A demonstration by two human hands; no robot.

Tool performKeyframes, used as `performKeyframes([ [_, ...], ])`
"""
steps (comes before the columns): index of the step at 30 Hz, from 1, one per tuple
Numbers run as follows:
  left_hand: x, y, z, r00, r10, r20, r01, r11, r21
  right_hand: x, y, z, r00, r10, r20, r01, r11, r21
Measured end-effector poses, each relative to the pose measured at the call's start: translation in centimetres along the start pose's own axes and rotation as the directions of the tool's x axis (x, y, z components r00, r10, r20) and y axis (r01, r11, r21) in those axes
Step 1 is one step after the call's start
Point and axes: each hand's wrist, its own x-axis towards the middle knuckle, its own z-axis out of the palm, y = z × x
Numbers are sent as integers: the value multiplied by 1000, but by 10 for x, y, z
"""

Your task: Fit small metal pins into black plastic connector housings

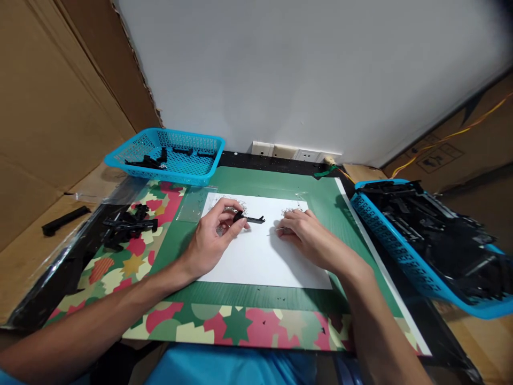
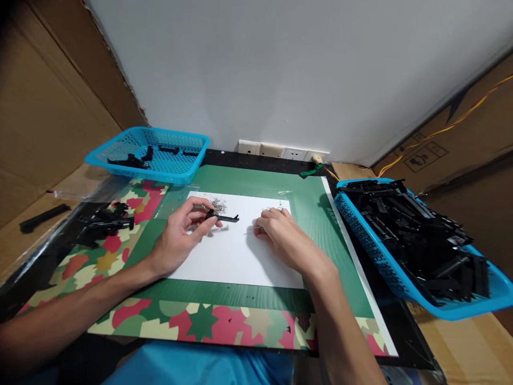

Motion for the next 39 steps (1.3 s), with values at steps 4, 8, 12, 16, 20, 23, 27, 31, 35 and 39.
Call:
performKeyframes([
  [4, -1, 1, 0, 1000, -2, 4, 2, 1000, -14, -1, 8, -4, 1000, 23, -19, -22, 996, 85],
  [8, -2, 1, 1, 1000, 3, 16, -3, 1000, -12, -3, 14, -7, 999, 40, -16, -37, 990, 134],
  [12, -2, 1, 1, 1000, 9, 24, -9, 1000, -11, -1, 14, -4, 1000, 18, -14, -16, 993, 120],
  [16, -2, 3, 1, 999, 16, 33, -16, 1000, -9, 2, 13, 2, 999, -7, -33, 10, 997, 70],
  [20, -2, 3, 1, 999, 14, 32, -14, 1000, -10, 4, 8, 4, 1000, -4, -27, 6, 999, 50],
  [23, -2, 4, 1, 999, 11, 30, -10, 1000, -7, 5, 0, 5, 1000, -17, -4, 17, 998, 56],
  [27, -2, 5, 1, 999, 20, 25, -20, 1000, 6, 6, -8, 7, 1000, -5, -21, 6, 999, 49],
  [31, -2, 4, 1, 999, 31, 10, -31, 999, 23, 6, -8, 3, 995, 49, -89, -41, 995, 87],
  [35, -2, 4, 1, 998, 52, -21, -50, 996, 72, 3, 0, -3, 987, 100, -124, -87, 991, 102],
  [39, -1, 5, 1, 998, 64, -10, -63, 995, 84, 4, 5, -1, 995, 59, -75, -51, 993, 106],
])
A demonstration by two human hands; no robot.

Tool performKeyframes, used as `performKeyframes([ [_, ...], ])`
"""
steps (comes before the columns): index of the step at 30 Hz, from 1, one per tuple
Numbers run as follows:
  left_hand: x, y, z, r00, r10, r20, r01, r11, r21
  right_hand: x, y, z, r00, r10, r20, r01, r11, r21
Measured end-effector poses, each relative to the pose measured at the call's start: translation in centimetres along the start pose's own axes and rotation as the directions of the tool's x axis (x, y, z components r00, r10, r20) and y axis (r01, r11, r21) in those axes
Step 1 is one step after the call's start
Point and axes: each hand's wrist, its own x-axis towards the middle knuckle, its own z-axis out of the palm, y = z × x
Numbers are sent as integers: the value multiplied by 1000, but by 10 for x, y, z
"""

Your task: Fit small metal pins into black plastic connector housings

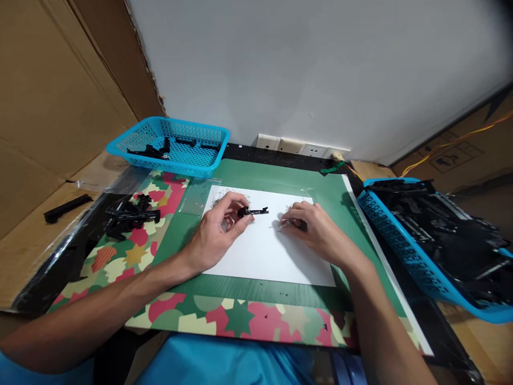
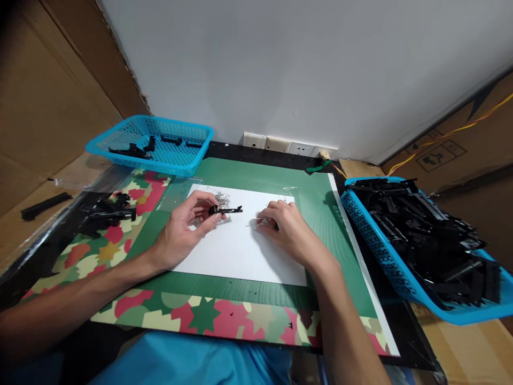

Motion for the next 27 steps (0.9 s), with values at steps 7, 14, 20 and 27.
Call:
performKeyframes([
  [7, -1, -3, 0, 998, -5, 56, 6, 1000, -17, 4, -4, 9, 999, -28, 43, 29, 999, -25],
  [14, 0, -6, -1, 994, -50, 99, 53, 998, -34, 2, -9, 8, 997, -49, 59, 51, 999, -18],
  [20, 3, -3, 1, 982, -108, 156, 128, 984, -125, -1, -12, 5, 999, -22, 45, 18, 997, 74],
  [27, 2, 1, 1, 973, -100, 210, 141, 972, -190, 7, -50, 12, 983, 55, -174, 54, 823, 566],
])
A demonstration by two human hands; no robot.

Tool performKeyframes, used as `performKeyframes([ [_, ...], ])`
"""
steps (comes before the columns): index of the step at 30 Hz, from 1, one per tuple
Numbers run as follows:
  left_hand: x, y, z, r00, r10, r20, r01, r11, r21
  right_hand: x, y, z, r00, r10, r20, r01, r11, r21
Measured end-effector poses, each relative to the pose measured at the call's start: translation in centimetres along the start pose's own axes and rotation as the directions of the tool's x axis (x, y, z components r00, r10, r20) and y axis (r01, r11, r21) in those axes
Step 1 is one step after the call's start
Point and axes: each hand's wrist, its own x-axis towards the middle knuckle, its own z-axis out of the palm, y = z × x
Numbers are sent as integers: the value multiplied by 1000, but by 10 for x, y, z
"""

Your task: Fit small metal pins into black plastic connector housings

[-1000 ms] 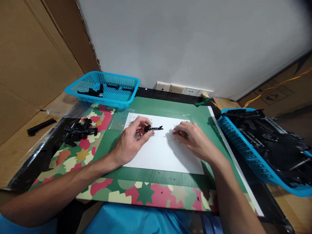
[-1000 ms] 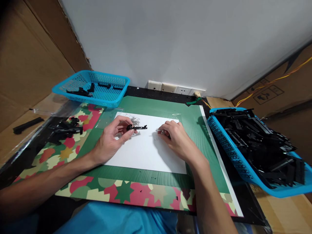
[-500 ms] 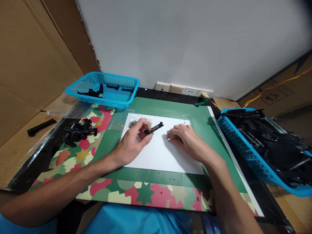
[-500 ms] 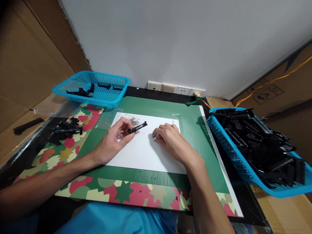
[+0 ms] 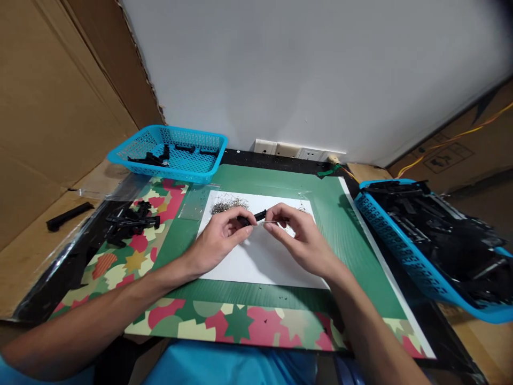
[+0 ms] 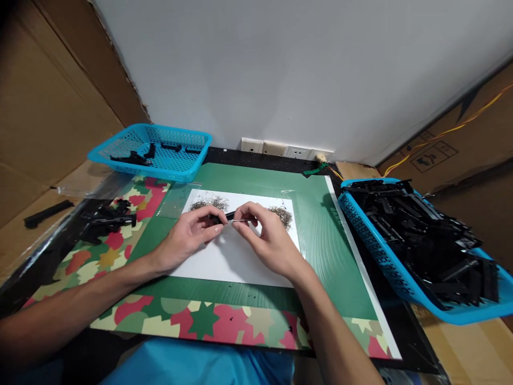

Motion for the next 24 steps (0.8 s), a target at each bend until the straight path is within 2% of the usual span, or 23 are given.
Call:
performKeyframes([
  [2, -1, -1, 1, 1000, 11, -5, -11, 1000, -27, 3, -3, 15, 996, -3, -87, 16, 989, 146],
  [5, -2, -2, 3, 998, 52, -44, -54, 998, -37, 6, -2, 33, 985, 33, -169, 14, 962, 273],
  [11, -3, -1, 4, 995, 62, -82, -63, 998, -14, 8, -2, 41, 973, 49, -227, 31, 942, 335],
  [14, -3, -2, 3, 995, 56, -84, -60, 997, -45, 6, -3, 40, 973, 41, -225, 31, 951, 308],
  [20, -3, -1, 3, 996, 39, -80, -41, 999, -27, 3, -1, 35, 965, -26, -260, 62, 989, 132],
  [24, -3, -2, 3, 986, 144, -89, -133, 985, 112, 2, 0, 25, 963, -132, -237, 140, 990, 16],
])
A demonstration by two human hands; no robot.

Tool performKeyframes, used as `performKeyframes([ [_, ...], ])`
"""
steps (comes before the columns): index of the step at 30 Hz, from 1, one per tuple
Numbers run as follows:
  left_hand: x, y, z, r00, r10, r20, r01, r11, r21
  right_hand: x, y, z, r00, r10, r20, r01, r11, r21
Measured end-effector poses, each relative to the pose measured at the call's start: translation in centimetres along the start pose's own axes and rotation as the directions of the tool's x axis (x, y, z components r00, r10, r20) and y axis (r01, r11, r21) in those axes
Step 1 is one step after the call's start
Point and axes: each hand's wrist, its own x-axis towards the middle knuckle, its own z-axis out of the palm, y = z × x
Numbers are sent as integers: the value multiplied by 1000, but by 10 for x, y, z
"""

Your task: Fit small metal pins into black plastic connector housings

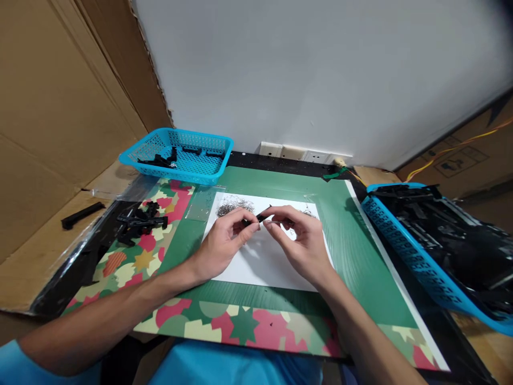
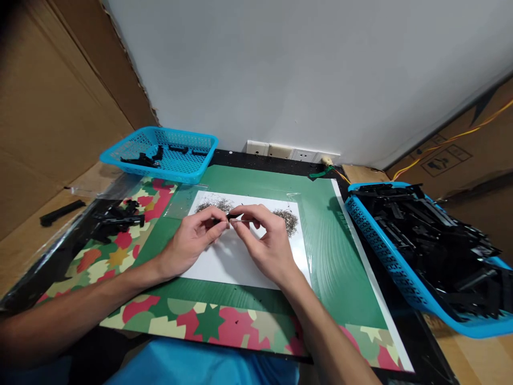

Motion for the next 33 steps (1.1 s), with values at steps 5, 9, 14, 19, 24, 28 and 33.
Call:
performKeyframes([
  [5, -1, -2, -1, 997, 65, 37, -70, 981, 179, 2, -1, -10, 985, -137, 108, 156, 969, -190],
  [9, -2, -2, -1, 997, 33, 70, -48, 974, 222, 2, -1, -15, 987, -48, 156, 79, 978, -195],
  [14, -3, 3, 0, 991, -39, 131, 15, 983, 184, 4, 10, -24, 989, 141, -38, -145, 970, -196],
  [19, -6, 3, 3, 973, -133, 187, 110, 986, 127, 7, 20, -30, 961, 267, -75, -277, 930, -240],
  [24, -9, -3, 6, 953, -236, 192, 242, 970, -9, 7, 19, -27, 940, 334, 63, -286, 878, -384],
  [28, -10, -4, 8, 944, -260, 204, 274, 961, -44, 6, 20, -21, 945, 313, 95, -244, 868, -432],
  [33, -11, -4, 8, 940, -262, 218, 284, 955, -79, 5, 23, -11, 962, 262, 78, -196, 859, -472],
])
